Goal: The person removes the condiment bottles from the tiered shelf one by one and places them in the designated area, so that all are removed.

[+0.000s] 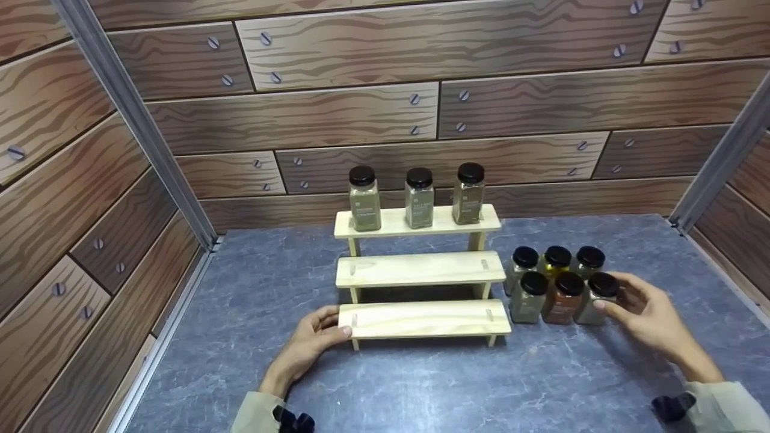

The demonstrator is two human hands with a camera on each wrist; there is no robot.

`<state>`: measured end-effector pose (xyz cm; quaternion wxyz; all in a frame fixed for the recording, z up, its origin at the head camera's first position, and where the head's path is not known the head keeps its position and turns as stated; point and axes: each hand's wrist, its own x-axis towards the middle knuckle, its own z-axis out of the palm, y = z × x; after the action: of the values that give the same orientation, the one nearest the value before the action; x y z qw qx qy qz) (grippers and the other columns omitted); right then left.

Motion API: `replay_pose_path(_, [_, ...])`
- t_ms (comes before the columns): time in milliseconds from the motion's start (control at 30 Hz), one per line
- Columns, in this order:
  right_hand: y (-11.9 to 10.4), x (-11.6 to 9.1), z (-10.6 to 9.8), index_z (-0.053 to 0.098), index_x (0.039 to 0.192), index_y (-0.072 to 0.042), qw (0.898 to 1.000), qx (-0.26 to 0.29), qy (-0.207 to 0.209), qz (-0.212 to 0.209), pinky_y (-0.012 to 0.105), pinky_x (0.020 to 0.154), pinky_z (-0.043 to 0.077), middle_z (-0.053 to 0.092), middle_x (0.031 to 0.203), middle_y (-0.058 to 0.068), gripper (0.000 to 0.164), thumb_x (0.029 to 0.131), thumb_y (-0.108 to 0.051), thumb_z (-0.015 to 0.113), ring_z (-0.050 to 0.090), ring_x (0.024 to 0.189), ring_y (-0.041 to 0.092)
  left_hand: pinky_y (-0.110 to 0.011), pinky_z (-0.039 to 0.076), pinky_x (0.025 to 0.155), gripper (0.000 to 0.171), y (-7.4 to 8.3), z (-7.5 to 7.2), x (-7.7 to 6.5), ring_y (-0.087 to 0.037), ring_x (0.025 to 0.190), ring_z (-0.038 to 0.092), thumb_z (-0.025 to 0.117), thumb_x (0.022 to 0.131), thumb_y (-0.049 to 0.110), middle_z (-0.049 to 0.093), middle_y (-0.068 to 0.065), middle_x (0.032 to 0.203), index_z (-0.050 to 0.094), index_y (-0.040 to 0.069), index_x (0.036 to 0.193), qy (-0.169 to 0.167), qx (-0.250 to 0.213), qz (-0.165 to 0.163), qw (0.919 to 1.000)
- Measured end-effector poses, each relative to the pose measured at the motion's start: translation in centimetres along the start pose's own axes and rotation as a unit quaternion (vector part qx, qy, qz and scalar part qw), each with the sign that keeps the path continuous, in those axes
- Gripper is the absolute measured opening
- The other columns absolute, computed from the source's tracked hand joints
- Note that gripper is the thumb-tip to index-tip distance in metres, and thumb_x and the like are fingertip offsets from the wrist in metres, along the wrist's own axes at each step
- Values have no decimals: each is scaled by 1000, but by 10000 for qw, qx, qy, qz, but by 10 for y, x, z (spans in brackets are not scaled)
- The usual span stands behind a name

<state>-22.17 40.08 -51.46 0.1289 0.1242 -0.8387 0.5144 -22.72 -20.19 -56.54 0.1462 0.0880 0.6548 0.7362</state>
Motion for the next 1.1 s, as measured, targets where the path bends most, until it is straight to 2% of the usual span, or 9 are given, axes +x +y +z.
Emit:
replay_pose_path(133, [-7,3,-3,54,140,16,9998,61,64,-172,9,94,54,68,126,-25,57,88,15,77,66,112,-10,-31,60,102,66,1,0,1,-20,113,71,75,96,5,65,-25,138,43,-17,149,18,38,-2,10000])
replay_pose_path(300, [-20,9,-7,54,139,17,9988,-110,116,-472,7,101,50,71,127,-16,54,89,14,76,66,116,-7,-31,60,102,67,1,-1,1,-21,114,71,75,96,5,64,-25,138,42,-18,149,65,63,10,10000])
replay_pose_path(467, [-37,13,-9,56,139,14,9974,-298,105,-655,7,102,49,72,129,-10,52,92,10,76,66,118,-4,-31,60,102,68,1,0,1,-21,115,71,76,96,7,64,-25,139,42,-17,150,85,61,-31,9999])
replay_pose_path(600, [-51,20,-8,58,138,14,9965,-287,180,-758,8,103,49,73,128,-8,51,90,12,77,67,117,-2,-31,60,101,68,2,1,1,-21,115,71,76,96,8,64,-25,140,42,-17,151,93,61,-56,9999])
replay_pose_path(900, [-80,42,3,60,138,10,9944,-311,85,-1003,7,103,49,73,127,-11,52,89,11,79,68,116,0,-30,60,102,68,2,1,0,-21,116,70,75,97,8,62,-26,141,41,-16,151,28,96,-3,9999])
replay_pose_path(1100, [-97,59,17,62,138,7,9933,-281,0,-1121,9,104,49,73,129,-1,52,90,8,80,68,118,2,-30,60,101,67,0,0,1,-21,115,71,74,98,10,63,-26,140,42,-17,150,-59,80,87,9999])
